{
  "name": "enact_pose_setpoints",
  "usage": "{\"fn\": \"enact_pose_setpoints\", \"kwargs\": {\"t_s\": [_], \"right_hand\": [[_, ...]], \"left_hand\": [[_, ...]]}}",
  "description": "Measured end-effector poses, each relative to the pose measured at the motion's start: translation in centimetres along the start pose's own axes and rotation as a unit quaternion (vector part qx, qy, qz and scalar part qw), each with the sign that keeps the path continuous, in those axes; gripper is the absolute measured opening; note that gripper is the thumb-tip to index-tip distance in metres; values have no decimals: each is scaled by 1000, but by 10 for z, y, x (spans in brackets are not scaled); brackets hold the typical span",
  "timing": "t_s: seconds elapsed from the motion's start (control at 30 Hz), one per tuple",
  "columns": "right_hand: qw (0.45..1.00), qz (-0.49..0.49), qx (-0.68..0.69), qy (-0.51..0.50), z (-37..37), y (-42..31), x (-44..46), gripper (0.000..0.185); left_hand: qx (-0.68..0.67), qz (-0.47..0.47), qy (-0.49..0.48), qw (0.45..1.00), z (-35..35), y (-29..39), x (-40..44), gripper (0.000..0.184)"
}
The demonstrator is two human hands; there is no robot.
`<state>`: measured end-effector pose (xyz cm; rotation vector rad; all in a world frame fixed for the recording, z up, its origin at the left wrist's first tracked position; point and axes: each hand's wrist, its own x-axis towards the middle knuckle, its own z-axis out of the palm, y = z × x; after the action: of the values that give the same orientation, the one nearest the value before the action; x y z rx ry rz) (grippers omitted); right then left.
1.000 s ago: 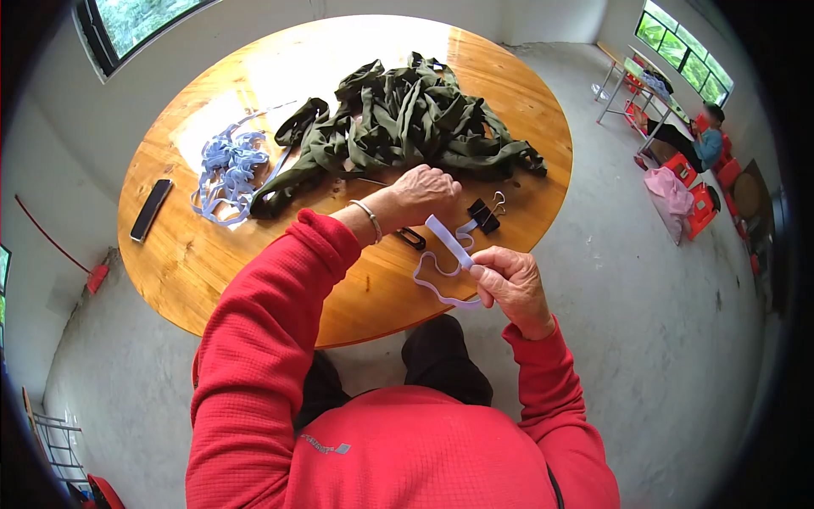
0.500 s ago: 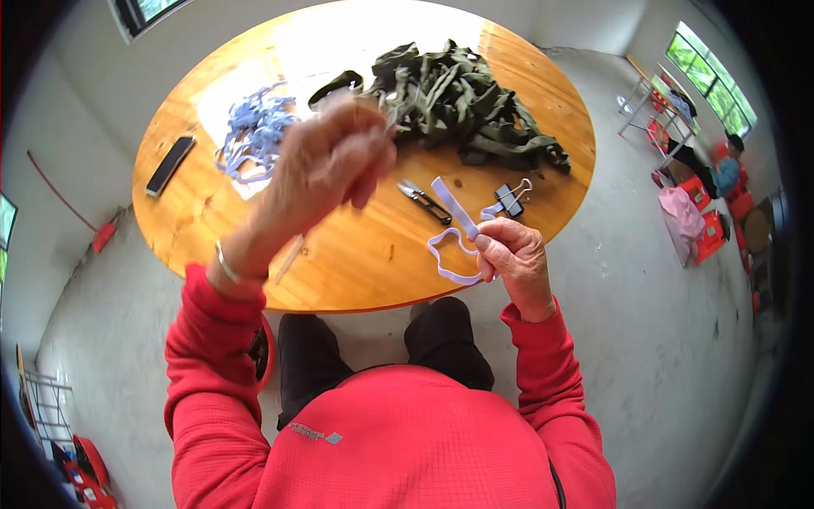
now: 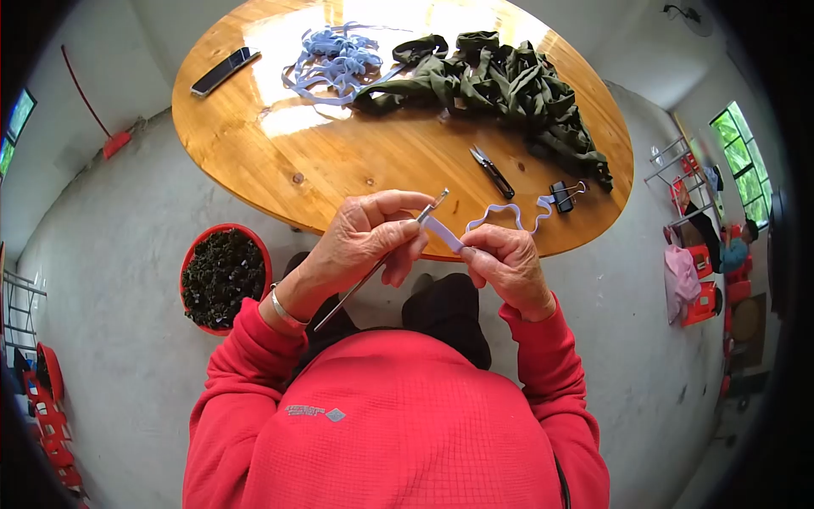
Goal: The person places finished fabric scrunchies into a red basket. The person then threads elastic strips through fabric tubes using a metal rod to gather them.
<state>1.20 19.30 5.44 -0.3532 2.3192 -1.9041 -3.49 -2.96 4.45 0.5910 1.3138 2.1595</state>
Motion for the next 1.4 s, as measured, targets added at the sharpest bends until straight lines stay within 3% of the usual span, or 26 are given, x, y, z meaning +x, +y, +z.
{"fn": "enact_pose_setpoints", "kwargs": {"t_s": [0.17, 0.27, 0.3, 0.4, 0.53, 0.7, 0.93, 1.03, 1.13, 1.17, 1.4], "right_hand": [[999, 4, -7, -54, -1, 4, -4, 14], [986, -111, -126, -9, 4, -1, -7, 30], [985, -93, -140, -30, 2, -4, -8, 41], [991, -95, -85, -40, 15, -7, -5, 40], [990, -5, 112, -90, 20, -1, -6, 33], [981, 47, 170, -83, 27, -9, 2, 24], [980, 66, 165, -89, 27, -5, 17, 14], [988, 46, 138, -46, 27, 11, 19, 13], [997, -43, 68, 15, 31, 18, 21, 13], [997, 27, 76, 5, 27, 10, 17, 14], [999, 27, 30, 23, 35, 6, 14, 16]], "left_hand": [[3, -4, 10, 1000, 1, -8, -4, 22], [23, -6, 13, 1000, 5, -8, -7, 21], [26, -11, 9, 1000, 8, -8, -7, 21], [17, -10, -17, 1000, 15, -13, -6, 21], [11, -21, -23, 999, 15, -11, -8, 21], [-12, -38, -12, 999, 4, -15, -8, 21], [-74, -58, -12, 996, -12, -18, -8, 24], [-64, -48, 13, 997, -17, -19, -8, 25], [-68, -70, 33, 995, -23, -25, -10, 25], [-53, -84, 40, 994, -24, -26, -12, 24], [-83, -76, 34, 993, -16, -33, -14, 23]]}}
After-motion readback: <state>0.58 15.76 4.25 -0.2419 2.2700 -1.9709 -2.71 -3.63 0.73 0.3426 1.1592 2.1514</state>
